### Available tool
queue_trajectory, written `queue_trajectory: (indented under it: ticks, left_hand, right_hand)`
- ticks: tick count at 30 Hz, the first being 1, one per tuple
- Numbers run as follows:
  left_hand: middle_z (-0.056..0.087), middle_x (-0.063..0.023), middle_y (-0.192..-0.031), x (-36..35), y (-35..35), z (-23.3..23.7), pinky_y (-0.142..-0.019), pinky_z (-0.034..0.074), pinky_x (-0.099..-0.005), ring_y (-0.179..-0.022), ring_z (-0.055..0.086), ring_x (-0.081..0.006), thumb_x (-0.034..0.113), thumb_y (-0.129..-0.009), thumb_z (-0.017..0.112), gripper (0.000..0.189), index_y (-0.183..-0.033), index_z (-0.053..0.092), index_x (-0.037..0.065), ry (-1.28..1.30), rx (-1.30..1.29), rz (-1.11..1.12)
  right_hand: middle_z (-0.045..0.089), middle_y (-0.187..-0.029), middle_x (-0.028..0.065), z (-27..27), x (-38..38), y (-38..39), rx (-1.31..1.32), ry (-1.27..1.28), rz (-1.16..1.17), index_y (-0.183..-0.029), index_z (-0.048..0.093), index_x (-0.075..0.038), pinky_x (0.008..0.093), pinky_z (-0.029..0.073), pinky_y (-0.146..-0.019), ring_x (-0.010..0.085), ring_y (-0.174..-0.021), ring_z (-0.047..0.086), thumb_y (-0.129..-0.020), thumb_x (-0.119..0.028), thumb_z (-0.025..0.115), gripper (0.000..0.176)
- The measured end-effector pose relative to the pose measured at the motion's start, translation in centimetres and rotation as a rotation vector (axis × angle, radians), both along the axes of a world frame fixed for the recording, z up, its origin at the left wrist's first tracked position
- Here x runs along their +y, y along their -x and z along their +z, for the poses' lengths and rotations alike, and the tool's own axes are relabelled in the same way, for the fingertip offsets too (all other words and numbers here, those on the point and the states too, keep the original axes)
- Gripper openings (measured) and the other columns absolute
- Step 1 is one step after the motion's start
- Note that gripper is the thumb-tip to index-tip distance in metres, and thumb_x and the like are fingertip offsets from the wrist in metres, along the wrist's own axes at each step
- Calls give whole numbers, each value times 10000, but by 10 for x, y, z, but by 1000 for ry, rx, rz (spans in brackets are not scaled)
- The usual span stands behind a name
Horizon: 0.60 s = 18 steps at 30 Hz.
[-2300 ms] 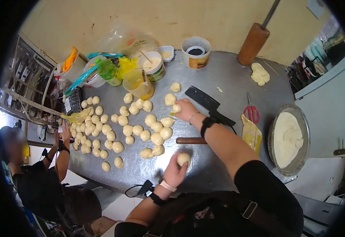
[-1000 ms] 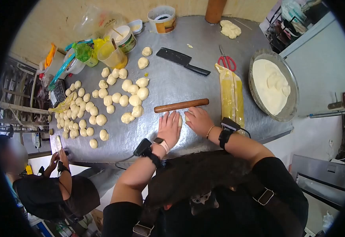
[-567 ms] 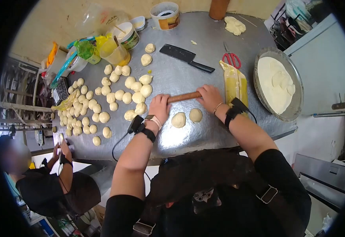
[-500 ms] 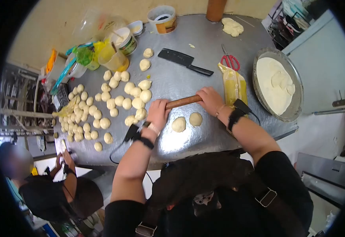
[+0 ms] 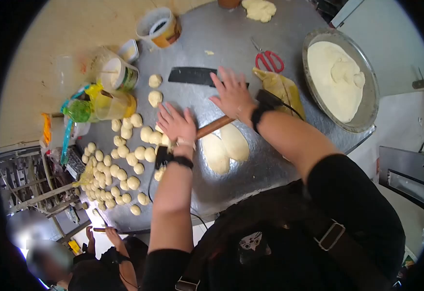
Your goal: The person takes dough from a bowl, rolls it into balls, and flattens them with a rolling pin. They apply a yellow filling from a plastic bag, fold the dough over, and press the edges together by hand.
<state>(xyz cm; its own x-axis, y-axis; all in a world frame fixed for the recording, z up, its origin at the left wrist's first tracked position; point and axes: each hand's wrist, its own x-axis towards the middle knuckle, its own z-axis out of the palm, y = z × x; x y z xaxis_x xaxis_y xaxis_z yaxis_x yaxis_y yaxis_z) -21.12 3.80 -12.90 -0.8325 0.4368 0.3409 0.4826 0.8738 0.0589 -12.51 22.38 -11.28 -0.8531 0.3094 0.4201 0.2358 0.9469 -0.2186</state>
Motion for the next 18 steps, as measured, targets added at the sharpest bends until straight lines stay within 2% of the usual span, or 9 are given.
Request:
queue_trajectory:
  ticks: [1,3,4,6,9,10,13,15,18]
  left_hand:
    - [375,-233,-1441,9,20,5,-1061,285,-542,-1269,393,-415,292,-941,475,523,-1358,420,-17,5,39,-51]
    - [471,-229,-1348,8,30,10,-1018,346,-500,-1200,453,-402,265,-920,519,507,-1329,445,-25,-295,-221,-270]
    - [532,-209,-1272,0,19,20,-962,398,-464,-1137,497,-389,226,-907,539,445,-1284,500,-8,-263,-327,-353]
    - [578,-156,-1168,-11,-7,18,-913,421,-442,-1043,539,-355,225,-884,572,363,-1212,577,69,-143,-242,-458]
    - [592,-106,-1040,-24,-20,6,-856,432,-432,-963,556,-317,223,-830,652,373,-1191,609,138,-86,-277,-421]
    - [582,-105,-1039,-28,-20,17,-833,433,-434,-978,552,-300,207,-810,678,422,-1222,605,154,-121,-310,-456]
    - [594,-115,-1023,-54,-80,54,-835,425,-443,-933,557,-318,197,-812,678,388,-1193,629,150,-120,-205,-470]
    - [578,-142,-1102,-65,-123,44,-865,415,-448,-995,542,-322,210,-842,644,336,-1173,651,151,-78,-192,-502]
    - [467,-199,-1302,-61,-90,35,-1029,306,-498,-1182,434,-387,342,-865,594,481,-1267,581,78,-56,-550,-312]
  right_hand:
    - [437,-1363,154,2,2,11,5,82,73,-1329,479,-84,493,298,-1061,344,-1268,397,-858,-457,592,611]
    - [514,-1258,126,6,15,29,7,228,215,-1264,536,-93,459,338,-1017,300,-1208,446,-858,-451,600,545]
    - [542,-1170,103,0,11,15,-46,188,295,-1207,568,-101,430,358,-979,276,-1148,474,-836,-453,622,515]
    - [574,-1005,57,-13,15,-19,-179,178,458,-1100,627,-132,371,391,-887,235,-1014,527,-798,-411,661,413]
    - [581,-996,35,-11,10,-27,-132,174,415,-1113,648,-156,364,408,-851,219,-997,535,-794,-308,666,354]
    - [580,-961,6,-1,8,-33,-48,156,415,-1113,649,-164,368,407,-813,204,-963,536,-802,-250,654,322]
    - [580,-1006,30,29,-15,-93,-103,138,392,-1120,647,-154,366,406,-850,223,-1003,537,-784,-255,668,352]
    - [567,-1081,60,19,-22,-123,-104,231,446,-1123,648,-149,388,397,-893,249,-1039,530,-787,-271,661,358]
    - [524,-1225,117,11,-19,-106,-115,252,376,-1202,602,-142,433,372,-954,302,-1140,488,-823,-342,625,429]
